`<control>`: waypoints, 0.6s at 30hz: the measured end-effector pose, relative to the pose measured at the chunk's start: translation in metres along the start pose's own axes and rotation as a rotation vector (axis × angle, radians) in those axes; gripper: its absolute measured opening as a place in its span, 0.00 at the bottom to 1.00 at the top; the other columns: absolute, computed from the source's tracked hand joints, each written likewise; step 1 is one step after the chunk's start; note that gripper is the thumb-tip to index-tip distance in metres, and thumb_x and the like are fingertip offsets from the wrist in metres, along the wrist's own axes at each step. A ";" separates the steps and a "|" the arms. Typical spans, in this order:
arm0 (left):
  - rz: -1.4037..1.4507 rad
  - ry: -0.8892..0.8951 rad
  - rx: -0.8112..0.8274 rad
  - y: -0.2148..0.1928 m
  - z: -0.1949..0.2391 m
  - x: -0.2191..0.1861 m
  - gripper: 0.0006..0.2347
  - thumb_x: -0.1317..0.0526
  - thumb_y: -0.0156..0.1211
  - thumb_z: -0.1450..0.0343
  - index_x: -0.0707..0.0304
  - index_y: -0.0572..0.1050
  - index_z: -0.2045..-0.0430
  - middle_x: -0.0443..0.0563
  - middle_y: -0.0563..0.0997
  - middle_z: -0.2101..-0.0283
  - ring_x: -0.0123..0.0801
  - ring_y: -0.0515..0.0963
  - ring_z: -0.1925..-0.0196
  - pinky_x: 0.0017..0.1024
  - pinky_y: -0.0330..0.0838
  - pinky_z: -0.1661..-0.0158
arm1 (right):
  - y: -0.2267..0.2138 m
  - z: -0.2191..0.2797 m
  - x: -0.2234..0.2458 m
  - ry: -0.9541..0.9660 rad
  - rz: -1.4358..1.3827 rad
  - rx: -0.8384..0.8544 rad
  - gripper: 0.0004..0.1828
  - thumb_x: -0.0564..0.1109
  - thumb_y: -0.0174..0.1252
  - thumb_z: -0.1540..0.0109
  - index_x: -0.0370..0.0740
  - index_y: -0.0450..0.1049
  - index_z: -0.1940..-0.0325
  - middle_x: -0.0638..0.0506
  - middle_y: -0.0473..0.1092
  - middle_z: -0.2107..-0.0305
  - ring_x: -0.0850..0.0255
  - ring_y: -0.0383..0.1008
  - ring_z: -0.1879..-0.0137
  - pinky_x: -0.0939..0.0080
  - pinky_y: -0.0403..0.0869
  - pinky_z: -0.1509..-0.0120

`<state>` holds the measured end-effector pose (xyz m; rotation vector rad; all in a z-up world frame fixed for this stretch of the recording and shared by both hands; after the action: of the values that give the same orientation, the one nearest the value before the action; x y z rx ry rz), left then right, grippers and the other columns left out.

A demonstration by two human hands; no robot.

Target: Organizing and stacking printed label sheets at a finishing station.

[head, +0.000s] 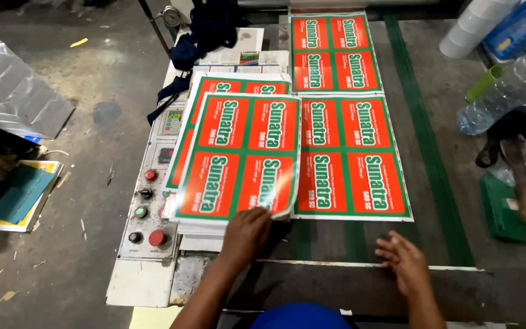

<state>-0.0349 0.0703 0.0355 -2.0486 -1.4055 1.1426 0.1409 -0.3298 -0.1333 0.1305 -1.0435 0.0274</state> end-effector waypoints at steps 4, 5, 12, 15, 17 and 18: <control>0.081 0.053 -0.004 0.029 0.002 -0.025 0.08 0.66 0.66 0.33 0.67 0.80 0.62 0.59 0.83 0.57 0.49 0.83 0.56 0.43 0.76 0.55 | 0.037 0.033 -0.021 0.021 0.026 0.107 0.24 0.47 0.54 0.33 0.39 0.70 0.33 0.42 0.79 0.55 0.58 0.80 0.59 0.60 0.73 0.64; 0.135 0.091 0.057 0.037 0.000 -0.033 0.07 0.65 0.66 0.31 0.67 0.79 0.63 0.58 0.83 0.57 0.48 0.83 0.55 0.43 0.76 0.55 | 0.053 0.041 -0.021 0.029 0.053 0.192 0.24 0.48 0.54 0.34 0.40 0.70 0.33 0.42 0.80 0.55 0.59 0.80 0.60 0.61 0.74 0.64; 0.272 0.149 0.328 0.068 -0.004 -0.081 0.11 0.59 0.68 0.33 0.68 0.78 0.64 0.58 0.82 0.57 0.49 0.81 0.53 0.45 0.72 0.50 | 0.113 0.067 -0.021 -0.009 -0.079 0.465 0.22 0.49 0.55 0.34 0.36 0.71 0.38 0.49 0.78 0.56 0.63 0.80 0.55 0.62 0.77 0.58; 0.284 0.313 0.209 0.060 -0.009 -0.082 0.14 0.58 0.67 0.35 0.69 0.78 0.62 0.61 0.81 0.53 0.50 0.80 0.49 0.47 0.70 0.48 | 0.100 0.051 -0.022 0.002 -0.121 0.375 0.20 0.47 0.56 0.34 0.38 0.72 0.39 0.49 0.79 0.58 0.60 0.80 0.58 0.60 0.75 0.59; 0.241 0.283 0.208 0.061 -0.008 -0.056 0.13 0.60 0.66 0.34 0.69 0.78 0.61 0.60 0.82 0.53 0.49 0.80 0.49 0.46 0.71 0.49 | 0.079 0.042 -0.020 0.006 -0.108 0.318 0.19 0.46 0.56 0.34 0.38 0.72 0.41 0.47 0.79 0.60 0.58 0.81 0.60 0.58 0.74 0.62; 0.198 0.257 0.209 0.062 -0.006 -0.043 0.11 0.62 0.65 0.34 0.68 0.78 0.61 0.60 0.82 0.54 0.49 0.80 0.50 0.45 0.72 0.49 | 0.067 0.038 -0.020 0.010 -0.097 0.258 0.17 0.46 0.56 0.35 0.38 0.72 0.42 0.46 0.79 0.62 0.56 0.81 0.62 0.56 0.74 0.65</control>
<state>-0.0012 0.0065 0.0126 -2.1277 -0.9390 1.0103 0.0923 -0.2669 -0.1247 0.4149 -1.0197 0.0746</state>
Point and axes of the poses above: each hand's wrist, its own z-axis away from the middle knuckle, its own y-axis out of the palm, x = y × z, the point moved 1 cm from there along -z, towards the middle knuckle
